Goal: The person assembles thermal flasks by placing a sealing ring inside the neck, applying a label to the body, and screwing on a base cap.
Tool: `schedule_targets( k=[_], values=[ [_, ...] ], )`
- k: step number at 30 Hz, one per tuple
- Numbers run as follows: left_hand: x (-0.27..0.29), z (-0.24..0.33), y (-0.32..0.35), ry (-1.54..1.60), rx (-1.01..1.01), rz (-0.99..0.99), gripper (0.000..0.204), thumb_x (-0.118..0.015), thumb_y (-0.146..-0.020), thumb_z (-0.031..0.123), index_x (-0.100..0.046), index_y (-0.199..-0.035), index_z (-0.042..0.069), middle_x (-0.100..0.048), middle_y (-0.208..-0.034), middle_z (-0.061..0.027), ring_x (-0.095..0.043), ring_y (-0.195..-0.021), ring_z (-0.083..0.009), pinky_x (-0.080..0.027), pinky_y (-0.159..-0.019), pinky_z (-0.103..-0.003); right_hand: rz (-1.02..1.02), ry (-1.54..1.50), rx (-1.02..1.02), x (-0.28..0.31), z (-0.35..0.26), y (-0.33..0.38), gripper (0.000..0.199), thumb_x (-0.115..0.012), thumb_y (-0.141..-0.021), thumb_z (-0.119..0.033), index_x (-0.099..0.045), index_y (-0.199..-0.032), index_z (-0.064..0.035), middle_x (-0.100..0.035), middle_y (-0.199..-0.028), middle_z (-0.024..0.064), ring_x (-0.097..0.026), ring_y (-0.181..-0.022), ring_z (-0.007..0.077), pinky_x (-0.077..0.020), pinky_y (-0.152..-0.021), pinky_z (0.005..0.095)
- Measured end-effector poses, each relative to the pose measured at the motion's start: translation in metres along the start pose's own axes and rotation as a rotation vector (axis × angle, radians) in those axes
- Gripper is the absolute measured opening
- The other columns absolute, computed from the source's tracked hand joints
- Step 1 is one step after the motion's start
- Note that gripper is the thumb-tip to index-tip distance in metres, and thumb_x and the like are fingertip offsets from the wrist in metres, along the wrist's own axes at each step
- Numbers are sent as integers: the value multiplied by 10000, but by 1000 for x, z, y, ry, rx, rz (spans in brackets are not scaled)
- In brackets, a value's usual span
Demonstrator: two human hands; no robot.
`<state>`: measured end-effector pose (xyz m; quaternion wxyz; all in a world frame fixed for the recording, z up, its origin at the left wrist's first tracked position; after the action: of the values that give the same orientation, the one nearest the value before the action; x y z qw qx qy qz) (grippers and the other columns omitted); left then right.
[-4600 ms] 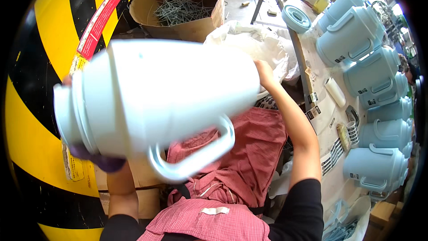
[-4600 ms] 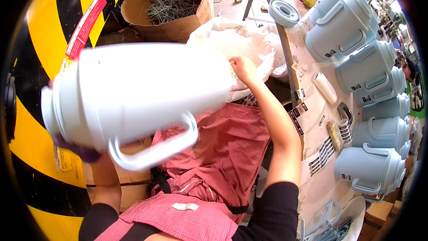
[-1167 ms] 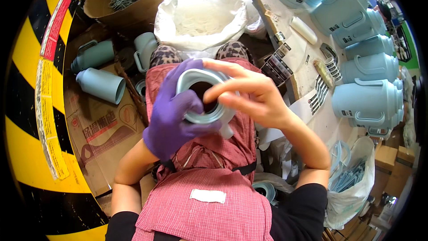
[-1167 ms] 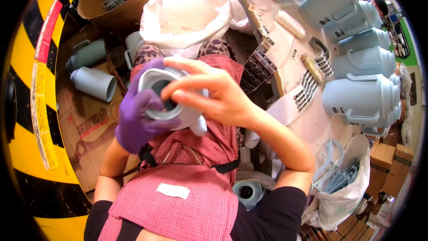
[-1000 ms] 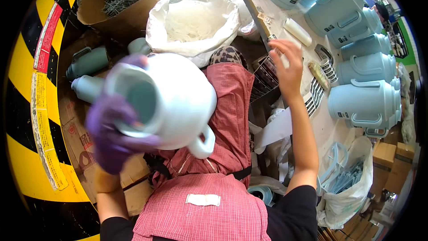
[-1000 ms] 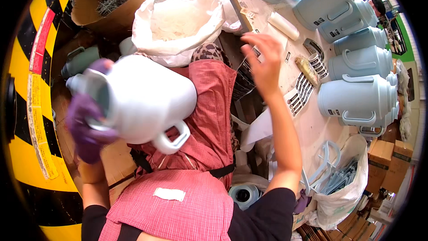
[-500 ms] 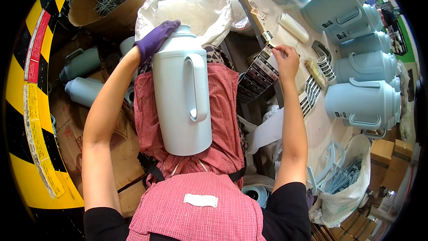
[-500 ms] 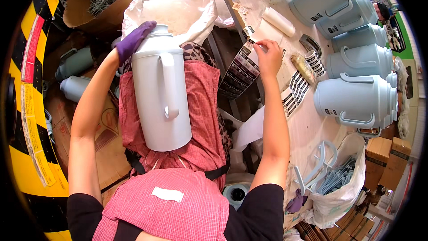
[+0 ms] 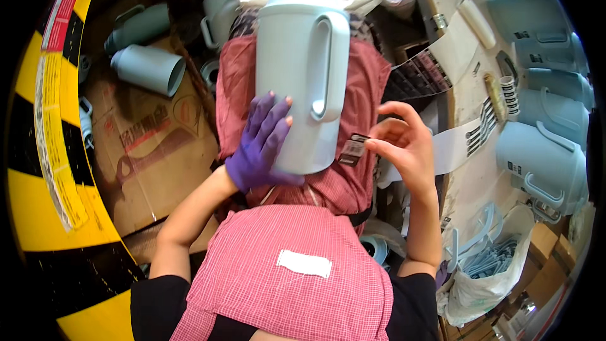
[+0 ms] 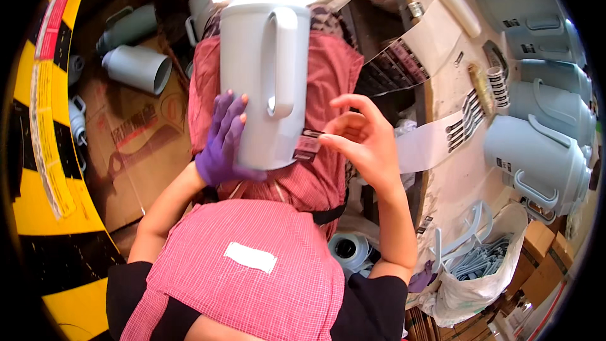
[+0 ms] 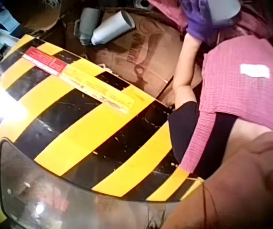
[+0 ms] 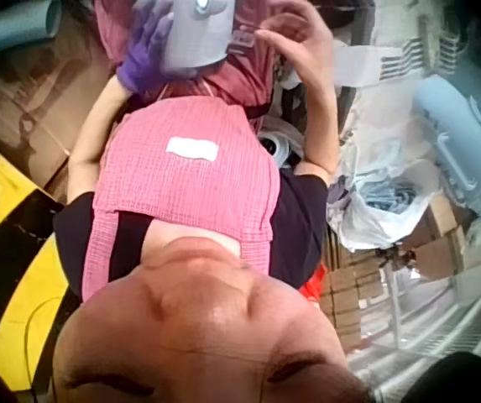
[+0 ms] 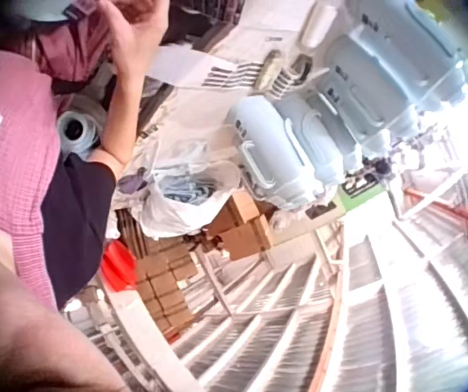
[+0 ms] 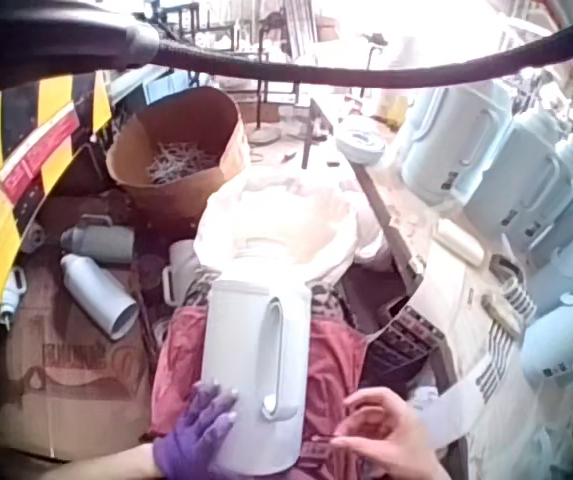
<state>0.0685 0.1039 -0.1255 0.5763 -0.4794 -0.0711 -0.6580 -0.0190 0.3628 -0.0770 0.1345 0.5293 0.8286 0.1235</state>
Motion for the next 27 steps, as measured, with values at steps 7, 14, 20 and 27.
schedule_targets(
  k=[7, 14, 20, 27],
  values=[
    [-4, -14, 13, 54, -42, -79, 979, -842, -735, 450, -368, -1513, 91, -274, -1628, -238, -205, -1518, -473, -209, -1204, -616, -202, 37, -116, -46, 23, -25, 280, -744, -858, 53, -536, -1032, -17, -718, -864, 88, -718, -810, 133, -554, -738, 253],
    [-3, -8, 9, 70, -43, -80, 821, -867, -695, 407, -525, -1432, 294, -275, -1627, -235, -188, -1522, -470, -232, -1195, -603, -228, 50, -112, -45, 30, -36, 261, -744, -857, 58, -528, -975, -30, -720, -858, 84, -722, -815, 137, -555, -737, 250],
    [-4, -7, 11, -77, 12, -156, 512, -867, -682, 374, -727, -1175, 348, -240, -1635, -229, -174, -1512, -519, -226, -1202, -617, -96, 176, -82, -50, 35, -33, 274, -783, -846, 26, -527, -922, -32, -686, -862, 57, -711, -812, 111, -560, -714, 234],
    [-7, 8, 5, -146, 75, -179, 499, -806, -771, 337, -673, -1244, 422, -278, -1620, -205, -165, -1508, -493, -189, -1181, -655, 79, 431, 56, -15, 60, -43, 355, -905, -699, -94, -613, -887, -23, -594, -886, 27, -605, -766, 103, -506, -691, 250]
  ],
)
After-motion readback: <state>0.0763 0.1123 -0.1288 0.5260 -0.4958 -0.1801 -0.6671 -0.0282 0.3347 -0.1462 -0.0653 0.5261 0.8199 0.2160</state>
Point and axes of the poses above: each hand's wrist, its own y-axis away from the middle knuckle, its own x-axis out of the back of the hand, z = x × y, the point moved 4 cm from there along -y, towards the middle knuckle
